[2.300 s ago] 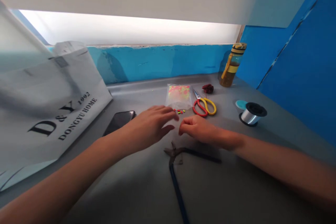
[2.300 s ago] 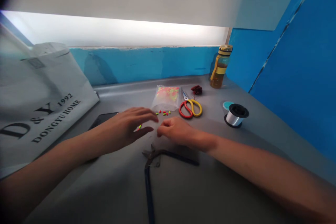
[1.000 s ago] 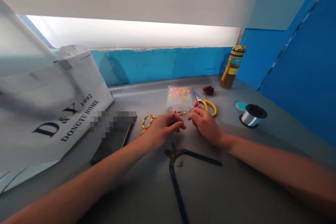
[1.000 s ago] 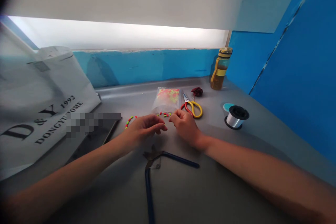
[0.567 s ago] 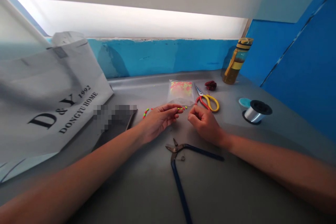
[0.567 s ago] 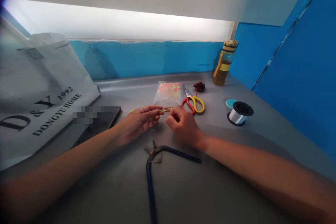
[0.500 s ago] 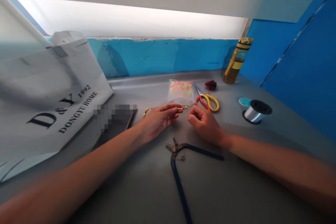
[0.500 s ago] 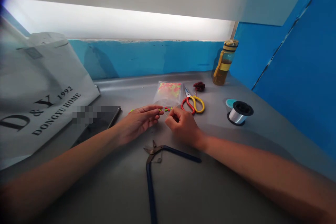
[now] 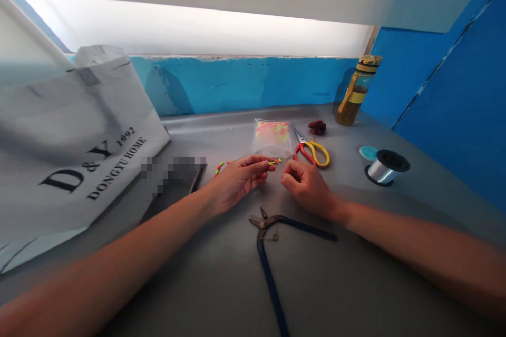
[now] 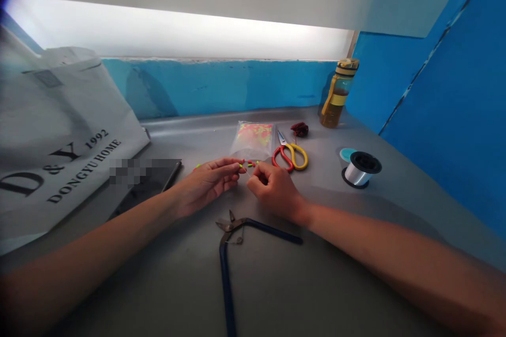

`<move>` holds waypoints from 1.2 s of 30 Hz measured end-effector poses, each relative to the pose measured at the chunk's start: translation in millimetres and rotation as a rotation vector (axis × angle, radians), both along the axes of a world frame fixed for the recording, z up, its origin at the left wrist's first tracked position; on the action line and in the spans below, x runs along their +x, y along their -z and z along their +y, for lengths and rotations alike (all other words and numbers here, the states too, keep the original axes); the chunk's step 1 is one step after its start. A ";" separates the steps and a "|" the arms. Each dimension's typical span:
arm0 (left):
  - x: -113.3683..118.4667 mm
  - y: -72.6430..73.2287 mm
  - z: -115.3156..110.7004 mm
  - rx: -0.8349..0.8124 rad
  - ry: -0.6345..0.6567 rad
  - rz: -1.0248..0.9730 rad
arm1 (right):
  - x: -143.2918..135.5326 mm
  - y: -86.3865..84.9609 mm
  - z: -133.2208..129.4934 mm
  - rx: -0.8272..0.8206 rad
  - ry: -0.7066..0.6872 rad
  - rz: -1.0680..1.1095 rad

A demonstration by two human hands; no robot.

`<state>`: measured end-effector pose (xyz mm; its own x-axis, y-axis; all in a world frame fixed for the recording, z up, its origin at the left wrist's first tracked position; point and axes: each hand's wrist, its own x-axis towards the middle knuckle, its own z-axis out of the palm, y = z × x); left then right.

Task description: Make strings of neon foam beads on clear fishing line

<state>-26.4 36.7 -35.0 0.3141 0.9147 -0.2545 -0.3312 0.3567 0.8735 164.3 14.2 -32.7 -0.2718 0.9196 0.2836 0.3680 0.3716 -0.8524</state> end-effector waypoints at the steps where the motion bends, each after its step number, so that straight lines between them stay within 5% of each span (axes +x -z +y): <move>1: -0.2 0.5 0.2 0.002 -0.002 -0.003 | 0.0 -0.1 0.0 0.001 -0.002 0.003; 36: -0.2 0.6 0.7 0.005 -0.025 -0.028 | -0.7 -0.6 0.0 -0.036 -0.086 -0.103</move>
<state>-26.6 37.4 -35.6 0.2978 0.9235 -0.2417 -0.3645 0.3440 0.8653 163.6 14.3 -32.1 -0.3760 0.9008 0.2173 0.4219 0.3752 -0.8253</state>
